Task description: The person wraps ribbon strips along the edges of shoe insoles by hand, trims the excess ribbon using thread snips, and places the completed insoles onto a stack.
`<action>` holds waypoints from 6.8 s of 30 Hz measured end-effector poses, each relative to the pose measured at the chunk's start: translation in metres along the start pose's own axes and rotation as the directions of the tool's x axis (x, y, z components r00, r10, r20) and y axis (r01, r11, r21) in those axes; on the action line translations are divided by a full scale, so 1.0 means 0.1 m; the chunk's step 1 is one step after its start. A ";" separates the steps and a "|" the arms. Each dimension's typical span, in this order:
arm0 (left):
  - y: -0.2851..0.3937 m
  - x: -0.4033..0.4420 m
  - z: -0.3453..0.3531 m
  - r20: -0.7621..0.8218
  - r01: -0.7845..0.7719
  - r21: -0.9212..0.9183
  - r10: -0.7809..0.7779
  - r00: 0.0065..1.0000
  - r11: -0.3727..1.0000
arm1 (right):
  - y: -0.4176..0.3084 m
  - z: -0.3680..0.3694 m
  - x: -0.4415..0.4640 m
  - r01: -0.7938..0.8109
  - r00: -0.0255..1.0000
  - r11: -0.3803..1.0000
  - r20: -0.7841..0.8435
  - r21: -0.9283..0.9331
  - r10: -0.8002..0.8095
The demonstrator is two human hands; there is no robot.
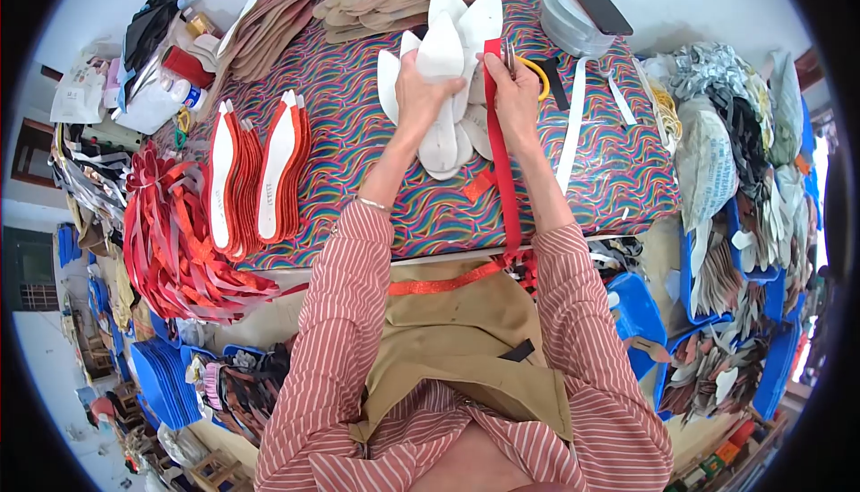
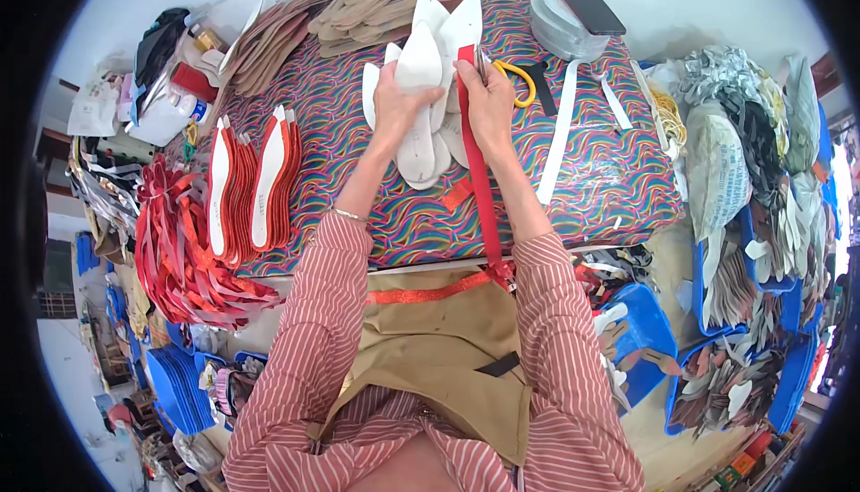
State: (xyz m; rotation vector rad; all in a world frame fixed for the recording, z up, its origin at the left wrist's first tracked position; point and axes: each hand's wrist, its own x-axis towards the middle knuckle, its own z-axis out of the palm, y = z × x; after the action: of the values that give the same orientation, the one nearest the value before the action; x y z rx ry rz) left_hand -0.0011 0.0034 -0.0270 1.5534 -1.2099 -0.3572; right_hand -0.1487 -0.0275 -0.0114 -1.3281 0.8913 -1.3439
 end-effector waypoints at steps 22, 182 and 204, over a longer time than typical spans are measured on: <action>1.30 -1.64 -1.10 0.166 0.396 -0.813 -0.482 0.860 0.427 | -1.12 -0.35 -1.24 -0.190 0.982 0.976 0.008 0.108 0.190; 1.87 -1.36 -1.40 0.888 -0.553 0.443 -0.261 0.379 0.705 | -1.48 -0.92 -1.80 0.164 0.753 0.981 0.656 -0.102 -0.058; 1.61 -1.78 -1.37 0.712 0.511 -0.154 -0.264 0.651 0.846 | -1.06 -1.09 -1.90 -0.352 0.906 0.908 0.327 0.229 0.269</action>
State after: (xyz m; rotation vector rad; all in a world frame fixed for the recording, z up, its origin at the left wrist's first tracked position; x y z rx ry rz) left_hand -0.0574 0.2429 0.0993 1.3945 -1.2224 -1.4616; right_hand -0.2931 0.1638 0.0318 -1.0687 0.6490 -0.9538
